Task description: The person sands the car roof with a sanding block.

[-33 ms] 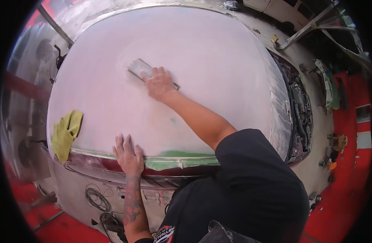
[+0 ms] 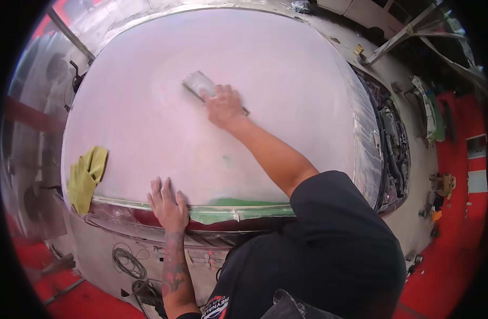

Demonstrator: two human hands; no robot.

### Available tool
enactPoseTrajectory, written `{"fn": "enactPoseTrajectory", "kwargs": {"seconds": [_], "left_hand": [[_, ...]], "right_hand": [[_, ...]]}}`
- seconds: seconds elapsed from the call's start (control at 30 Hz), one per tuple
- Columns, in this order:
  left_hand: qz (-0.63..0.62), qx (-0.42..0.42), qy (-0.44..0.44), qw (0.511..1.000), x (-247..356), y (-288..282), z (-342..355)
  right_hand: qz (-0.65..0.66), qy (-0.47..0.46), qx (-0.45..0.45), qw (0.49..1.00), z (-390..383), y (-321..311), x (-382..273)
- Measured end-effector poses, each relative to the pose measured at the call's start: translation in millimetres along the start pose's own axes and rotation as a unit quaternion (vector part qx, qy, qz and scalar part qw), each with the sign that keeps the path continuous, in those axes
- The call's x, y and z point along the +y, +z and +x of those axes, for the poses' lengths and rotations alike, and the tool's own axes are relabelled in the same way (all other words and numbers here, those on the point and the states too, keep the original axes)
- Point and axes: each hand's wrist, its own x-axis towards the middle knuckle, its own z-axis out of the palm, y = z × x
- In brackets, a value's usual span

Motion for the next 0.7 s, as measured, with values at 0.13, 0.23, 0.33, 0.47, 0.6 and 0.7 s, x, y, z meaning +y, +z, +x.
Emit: {"fn": "enactPoseTrajectory", "kwargs": {"seconds": [0.13,0.23,0.33,0.47,0.6,0.7], "left_hand": [[0.007,0.0,-0.004,1.0,6,0,4],[0.022,-0.003,-0.016,1.0,10,-4,5],[0.018,0.004,-0.005,1.0,10,-5,7],[0.016,0.0,-0.009,1.0,9,-2,8],[0.002,0.016,-0.006,1.0,5,0,4],[-0.008,0.024,0.003,1.0,3,4,5]], "right_hand": [[-0.104,0.265,0.036,0.958,-87,-25,191],[-0.071,0.483,-0.058,0.871,-155,-33,290],[-0.094,0.464,-0.049,0.879,-139,-34,269],[-0.087,0.238,0.024,0.967,-62,-16,118],[0.045,-0.015,-0.022,0.999,-41,-3,-69],[0.069,-0.089,-0.002,0.994,-55,3,-78]]}}
